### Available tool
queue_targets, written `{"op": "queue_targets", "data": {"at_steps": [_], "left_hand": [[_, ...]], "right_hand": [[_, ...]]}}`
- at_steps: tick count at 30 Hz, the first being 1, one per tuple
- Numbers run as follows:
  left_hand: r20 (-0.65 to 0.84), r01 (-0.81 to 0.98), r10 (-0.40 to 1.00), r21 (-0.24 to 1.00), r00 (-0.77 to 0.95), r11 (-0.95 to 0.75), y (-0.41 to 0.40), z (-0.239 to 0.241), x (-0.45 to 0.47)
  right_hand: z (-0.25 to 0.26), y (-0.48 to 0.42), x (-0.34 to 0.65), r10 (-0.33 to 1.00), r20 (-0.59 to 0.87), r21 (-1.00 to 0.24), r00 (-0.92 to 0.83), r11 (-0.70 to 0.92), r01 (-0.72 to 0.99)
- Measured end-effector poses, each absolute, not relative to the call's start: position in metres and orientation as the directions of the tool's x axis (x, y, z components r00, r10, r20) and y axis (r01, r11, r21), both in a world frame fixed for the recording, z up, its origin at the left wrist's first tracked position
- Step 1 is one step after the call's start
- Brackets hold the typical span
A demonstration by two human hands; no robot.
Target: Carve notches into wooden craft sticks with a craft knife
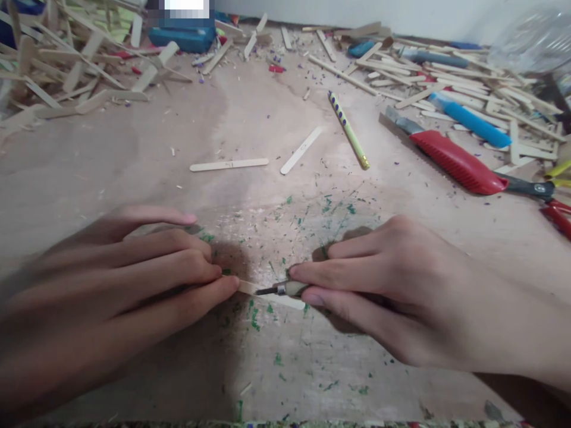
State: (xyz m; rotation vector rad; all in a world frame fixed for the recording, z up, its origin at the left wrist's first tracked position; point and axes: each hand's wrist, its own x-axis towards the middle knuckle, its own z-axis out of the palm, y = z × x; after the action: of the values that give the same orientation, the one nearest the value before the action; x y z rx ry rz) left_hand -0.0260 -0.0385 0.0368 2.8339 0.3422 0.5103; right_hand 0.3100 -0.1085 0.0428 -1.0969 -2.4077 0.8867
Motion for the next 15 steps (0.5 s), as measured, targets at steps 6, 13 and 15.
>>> {"op": "queue_targets", "data": {"at_steps": [6, 13, 15], "left_hand": [[0.312, 0.169, 0.245, 0.251, 0.918, -0.953, -0.0373, 0.0392, -0.0255], [0.294, 0.177, 0.235, 0.211, 0.927, -0.961, -0.0401, 0.0362, -0.0257], [0.298, 0.195, 0.243, 0.184, 0.923, -0.964, -0.0404, 0.0346, -0.0273]], "right_hand": [[0.0433, -0.1087, 0.3110, 0.771, 0.028, -0.708, -0.637, 0.465, 0.532], [0.0440, -0.1090, 0.3150, 0.791, 0.019, -0.692, -0.612, 0.452, 0.563], [0.0475, -0.1086, 0.3161, 0.810, 0.034, -0.646, -0.586, 0.465, 0.605]]}}
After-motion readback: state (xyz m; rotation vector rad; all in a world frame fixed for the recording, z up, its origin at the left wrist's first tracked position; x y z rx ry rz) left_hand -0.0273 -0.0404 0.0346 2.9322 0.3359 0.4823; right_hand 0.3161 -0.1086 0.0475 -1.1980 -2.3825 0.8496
